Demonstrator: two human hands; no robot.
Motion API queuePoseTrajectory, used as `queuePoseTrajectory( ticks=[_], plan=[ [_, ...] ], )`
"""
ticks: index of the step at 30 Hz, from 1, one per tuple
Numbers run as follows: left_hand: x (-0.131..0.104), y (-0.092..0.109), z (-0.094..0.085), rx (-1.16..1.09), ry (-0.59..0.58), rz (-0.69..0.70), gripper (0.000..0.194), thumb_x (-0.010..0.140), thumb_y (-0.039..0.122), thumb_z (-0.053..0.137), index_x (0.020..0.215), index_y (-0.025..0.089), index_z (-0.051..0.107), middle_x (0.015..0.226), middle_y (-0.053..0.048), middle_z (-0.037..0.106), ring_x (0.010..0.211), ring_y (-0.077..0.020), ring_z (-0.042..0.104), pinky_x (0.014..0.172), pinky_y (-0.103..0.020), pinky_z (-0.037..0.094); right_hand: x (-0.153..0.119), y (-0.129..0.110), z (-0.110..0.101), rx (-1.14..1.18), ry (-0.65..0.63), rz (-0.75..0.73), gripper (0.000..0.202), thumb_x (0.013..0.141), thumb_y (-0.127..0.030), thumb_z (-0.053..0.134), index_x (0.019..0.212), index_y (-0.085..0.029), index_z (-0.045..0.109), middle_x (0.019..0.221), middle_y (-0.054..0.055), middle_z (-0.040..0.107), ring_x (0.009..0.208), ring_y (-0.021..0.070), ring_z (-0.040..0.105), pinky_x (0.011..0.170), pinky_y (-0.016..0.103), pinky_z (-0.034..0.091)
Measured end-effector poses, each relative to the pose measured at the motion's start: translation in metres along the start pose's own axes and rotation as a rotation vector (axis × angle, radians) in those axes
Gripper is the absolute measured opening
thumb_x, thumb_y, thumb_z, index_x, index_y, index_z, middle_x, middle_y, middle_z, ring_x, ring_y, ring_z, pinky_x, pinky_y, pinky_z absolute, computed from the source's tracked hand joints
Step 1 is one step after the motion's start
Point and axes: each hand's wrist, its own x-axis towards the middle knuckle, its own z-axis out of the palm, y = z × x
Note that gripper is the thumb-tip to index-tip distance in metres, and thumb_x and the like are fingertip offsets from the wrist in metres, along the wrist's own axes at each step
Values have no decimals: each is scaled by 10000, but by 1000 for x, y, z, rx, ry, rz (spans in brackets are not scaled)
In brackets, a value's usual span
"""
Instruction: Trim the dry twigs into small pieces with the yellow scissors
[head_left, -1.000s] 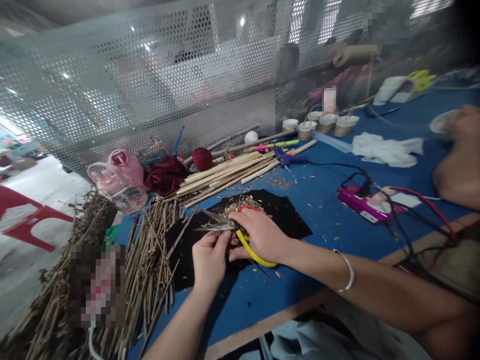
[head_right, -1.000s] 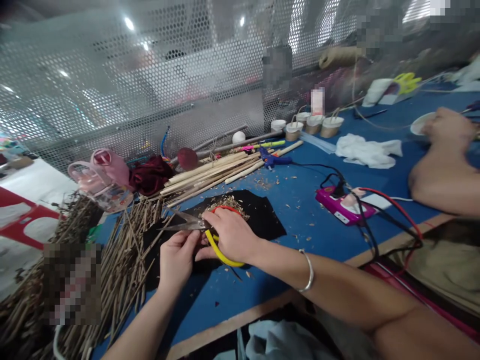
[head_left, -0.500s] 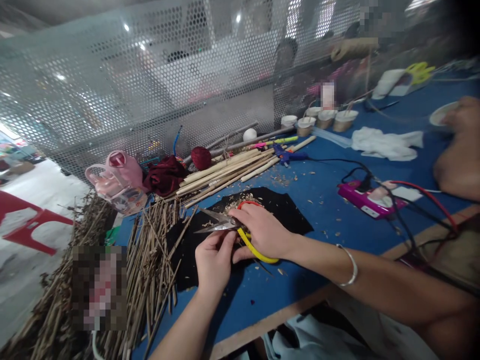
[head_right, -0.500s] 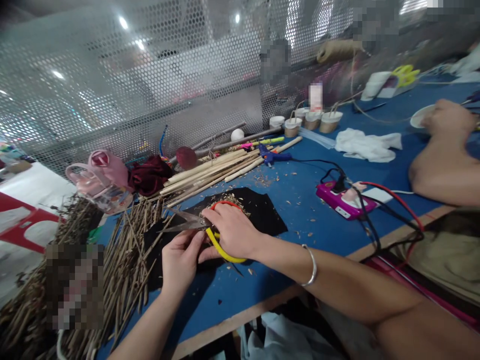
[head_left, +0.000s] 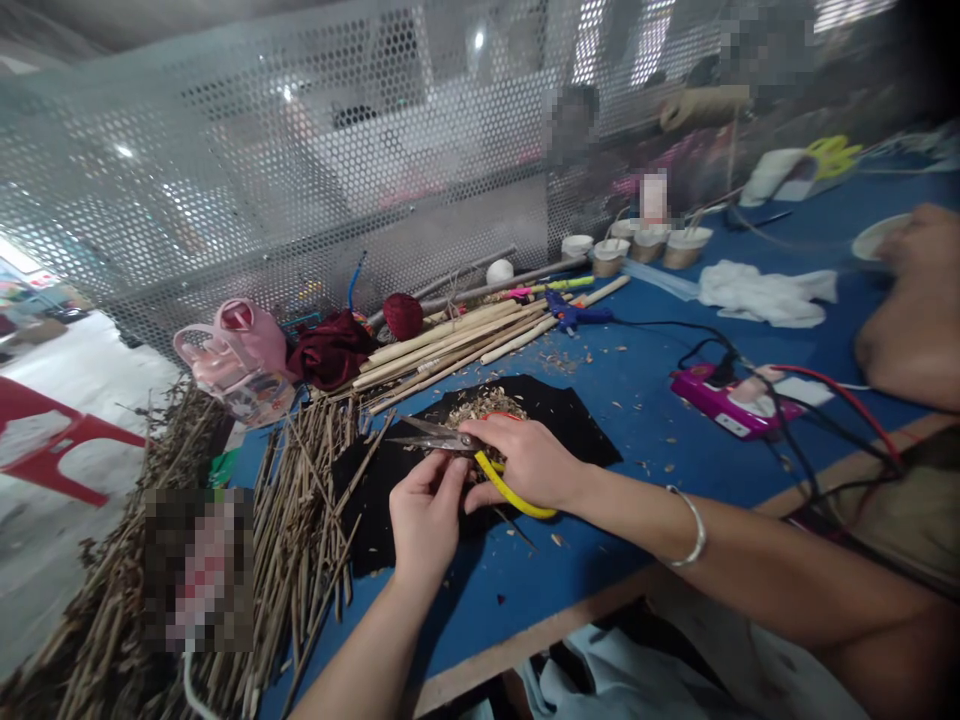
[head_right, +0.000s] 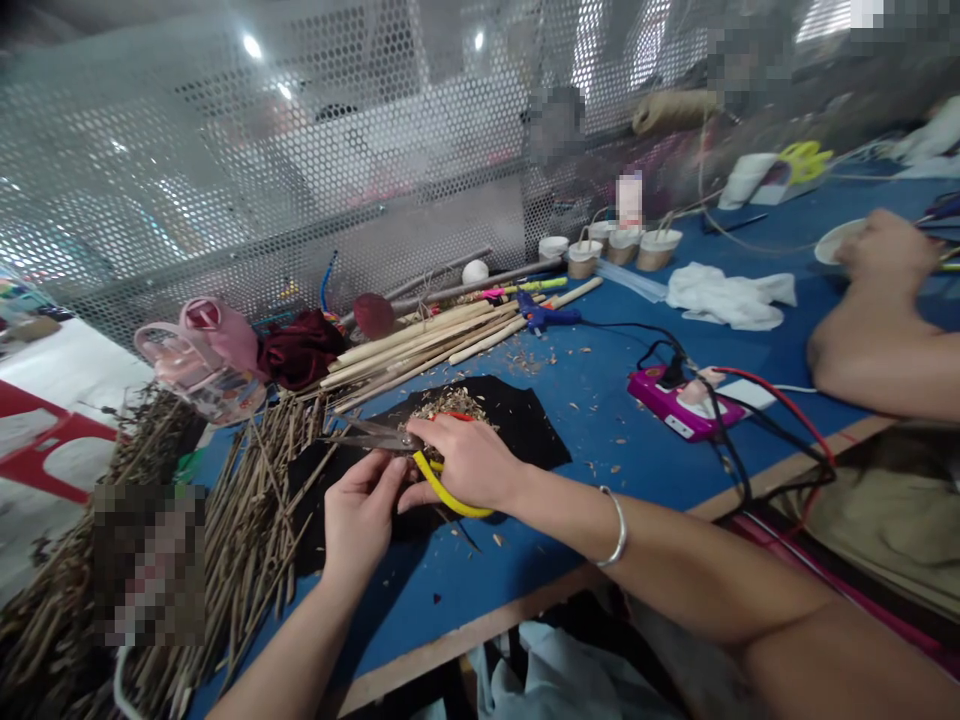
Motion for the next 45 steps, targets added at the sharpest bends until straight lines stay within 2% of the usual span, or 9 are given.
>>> queuePoseTrajectory(
  ticks=[4, 8, 15, 19, 29, 32, 35, 40, 45],
  plan=[
    [2, -1, 0, -91, 0, -40, 255, 742, 337, 592, 880, 133, 660, 747, -38, 662, 660, -130, 578, 608, -208, 458, 1, -2, -1, 64, 19, 78, 814, 545, -619, 673, 1170, -171, 406, 951, 91, 608, 851, 224, 598, 739, 321, 453],
    [2, -3, 0, -130, 10, -78, 272, 736, 354, 597, 865, 120, 650, 743, -47, 648, 585, -104, 541, 482, -174, 425, 1, -4, -3, 175, -11, 164, 695, 611, -529, 676, 1129, -187, 364, 836, 39, 612, 736, 178, 605, 643, 268, 450],
    [2, -4, 2, -127, -9, -144, 357, 742, 401, 579, 966, 129, 637, 751, -49, 645, 561, -104, 535, 437, -181, 442, 2, -2, -4, 121, -29, 102, 652, 626, -528, 671, 1141, -200, 443, 940, 67, 622, 823, 203, 601, 697, 283, 446],
    [3, -6, 2, -149, -15, -156, 328, 740, 414, 578, 876, 121, 636, 723, -41, 636, 568, -100, 539, 449, -178, 452, 3, 0, 0, 143, 3, 17, 550, 659, -534, 645, 1082, -201, 532, 1024, 78, 612, 897, 196, 582, 763, 278, 435],
    [1, -7, 4, -139, -45, -142, 301, 777, 444, 522, 818, 147, 556, 529, 29, 541, 389, -55, 414, 322, -140, 315, 2, 3, 0, 241, -79, 60, 510, 682, -491, 646, 1085, -199, 531, 813, 32, 624, 683, 148, 564, 610, 239, 399],
    [0, -5, 4, -213, -26, -125, 281, 794, 440, 505, 786, 159, 510, 507, 39, 529, 382, -44, 406, 351, -132, 302, 3, 2, -3, 437, -76, 178, 598, 611, -432, 719, 1087, -211, 432, 681, -34, 552, 581, 115, 495, 543, 222, 367],
    [0, -1, 3, -299, 20, -104, 286, 816, 455, 465, 761, 175, 459, 469, 58, 474, 388, -39, 383, 375, -126, 289, 6, -1, -9, 807, -39, 275, 531, 584, -320, 743, 956, -231, 374, 650, -75, 460, 562, 85, 435, 517, 200, 348],
    [4, -1, 3, -432, 92, -172, 317, 819, 491, 434, 731, 187, 417, 437, 93, 300, 345, -30, 236, 326, -128, 171, 15, -2, -22, 1389, 113, 159, 356, 564, -190, 699, 813, -212, 446, 724, -37, 464, 616, 82, 431, 553, 213, 364],
    [4, -5, 7, -441, 35, -247, 350, 799, 537, 428, 734, 195, 386, 465, 97, 325, 316, -18, 231, 305, -124, 150, 12, -9, -12, 1628, -56, 200, 219, 649, -213, 617, 839, -189, 511, 767, 16, 535, 665, 116, 494, 619, 263, 405]
  ],
)
